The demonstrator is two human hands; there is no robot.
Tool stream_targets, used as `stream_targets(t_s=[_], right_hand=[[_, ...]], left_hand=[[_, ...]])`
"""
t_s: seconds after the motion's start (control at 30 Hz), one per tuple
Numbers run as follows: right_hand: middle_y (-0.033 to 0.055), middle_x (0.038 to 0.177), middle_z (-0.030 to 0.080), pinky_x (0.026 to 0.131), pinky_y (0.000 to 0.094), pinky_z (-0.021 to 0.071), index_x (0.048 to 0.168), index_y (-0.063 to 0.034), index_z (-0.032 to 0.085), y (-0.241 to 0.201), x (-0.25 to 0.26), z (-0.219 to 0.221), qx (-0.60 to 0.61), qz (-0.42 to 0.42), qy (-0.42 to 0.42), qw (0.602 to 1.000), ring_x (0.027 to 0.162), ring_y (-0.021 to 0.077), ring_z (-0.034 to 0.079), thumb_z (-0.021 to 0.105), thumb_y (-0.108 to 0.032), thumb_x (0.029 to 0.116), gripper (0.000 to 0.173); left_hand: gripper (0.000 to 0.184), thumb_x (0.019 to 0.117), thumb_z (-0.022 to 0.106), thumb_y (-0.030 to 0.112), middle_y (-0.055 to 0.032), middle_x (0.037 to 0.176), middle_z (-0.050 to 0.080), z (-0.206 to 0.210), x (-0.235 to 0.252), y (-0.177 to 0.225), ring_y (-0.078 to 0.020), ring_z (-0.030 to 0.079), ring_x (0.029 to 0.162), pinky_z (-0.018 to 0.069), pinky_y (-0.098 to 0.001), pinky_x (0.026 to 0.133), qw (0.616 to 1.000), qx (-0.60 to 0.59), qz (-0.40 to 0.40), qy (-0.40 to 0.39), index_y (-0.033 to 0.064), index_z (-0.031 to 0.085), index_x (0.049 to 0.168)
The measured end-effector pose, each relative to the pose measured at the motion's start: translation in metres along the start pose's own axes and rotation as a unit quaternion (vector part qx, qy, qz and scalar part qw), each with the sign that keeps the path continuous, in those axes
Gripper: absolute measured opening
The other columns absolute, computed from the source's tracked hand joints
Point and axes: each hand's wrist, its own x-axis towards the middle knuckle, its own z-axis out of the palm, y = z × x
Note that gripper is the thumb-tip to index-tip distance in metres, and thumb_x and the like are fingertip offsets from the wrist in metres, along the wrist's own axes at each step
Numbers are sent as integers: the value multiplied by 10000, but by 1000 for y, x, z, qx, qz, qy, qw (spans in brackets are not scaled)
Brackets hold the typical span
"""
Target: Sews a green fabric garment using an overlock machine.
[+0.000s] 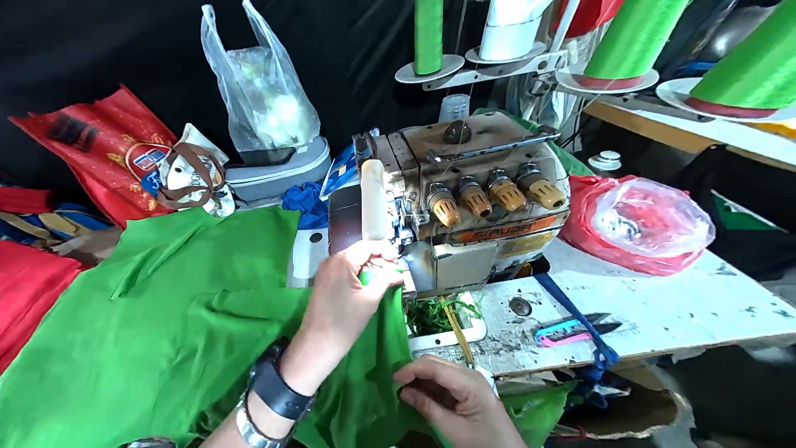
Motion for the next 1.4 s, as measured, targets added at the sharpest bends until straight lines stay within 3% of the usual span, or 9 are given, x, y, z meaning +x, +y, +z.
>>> stream_targets(t_s=[0.2,0.33,0.43,0.57,0.73,0.9,1.03,1.3,1.4], right_hand=[[118,1046,711,804,191,584,1109,59,708,18,0,-2,38,29,0,999,891,50,687,657,7,954,171],[119,995,705,792,174,568,1085,69,708,18,2,-3,49,24,-3,998,869,36,671,653,4,959,152],[112,970,699,789,159,554,1069,67,701,14,1,-6,66,24,-8,997,865,19,658,651,-1,964,135],[96,965,701,821,155,542,1036,60,700,9,-3,-10,97,24,-6,995,903,6,651,652,-12,973,108],[54,996,702,838,159,554,1070,24,702,0,6,-17,100,39,4,994,940,-7,654,654,-38,980,119],[81,991,692,816,144,553,1081,24,697,-4,17,-22,49,24,2,999,916,9,656,658,-20,970,126],[103,972,667,812,129,538,1010,26,675,8,7,-13,-13,8,27,1000,911,17,641,656,-5,963,59],[6,1006,706,817,171,586,1079,-14,598,7,-1,-1,8,43,88,995,893,-20,679,681,6,943,161],[-43,964,673,723,156,576,1108,-67,519,4,11,1,-4,50,120,991,803,-36,646,694,-36,943,242]], left_hand=[[247,847,775,304,-46,1114,638,14,-14,-14,-211,566,1049,457,-385,905,984,139,59,95,117,741,1006],[186,973,627,246,7,978,728,11,-13,-9,-140,660,935,513,-322,820,973,193,119,42,152,788,975],[250,1006,546,183,-58,1016,722,16,-20,-6,-201,670,945,540,-355,795,965,226,134,17,108,784,1014],[307,1059,522,324,-110,1086,696,24,-42,-2,-239,628,1062,473,-361,922,963,233,133,37,87,697,1148],[340,1043,555,378,-94,1181,706,24,-43,-6,-182,605,1193,432,-345,1042,975,193,104,36,100,697,1178],[386,984,598,417,-83,1136,737,24,-32,-6,-191,637,1158,454,-357,1030,976,202,75,43,85,761,1095],[374,987,604,387,-77,1231,710,23,-37,-9,-184,610,1229,440,-376,1071,976,194,91,33,81,738,1157],[620,939,611,552,-193,1271,664,35,-54,-10,-322,580,1270,431,-452,1094,966,237,73,67,19,658,1253],[653,927,605,587,-178,1260,680,33,-46,-11,-324,621,1234,476,-490,1070,971,229,52,53,8,689,1215]])
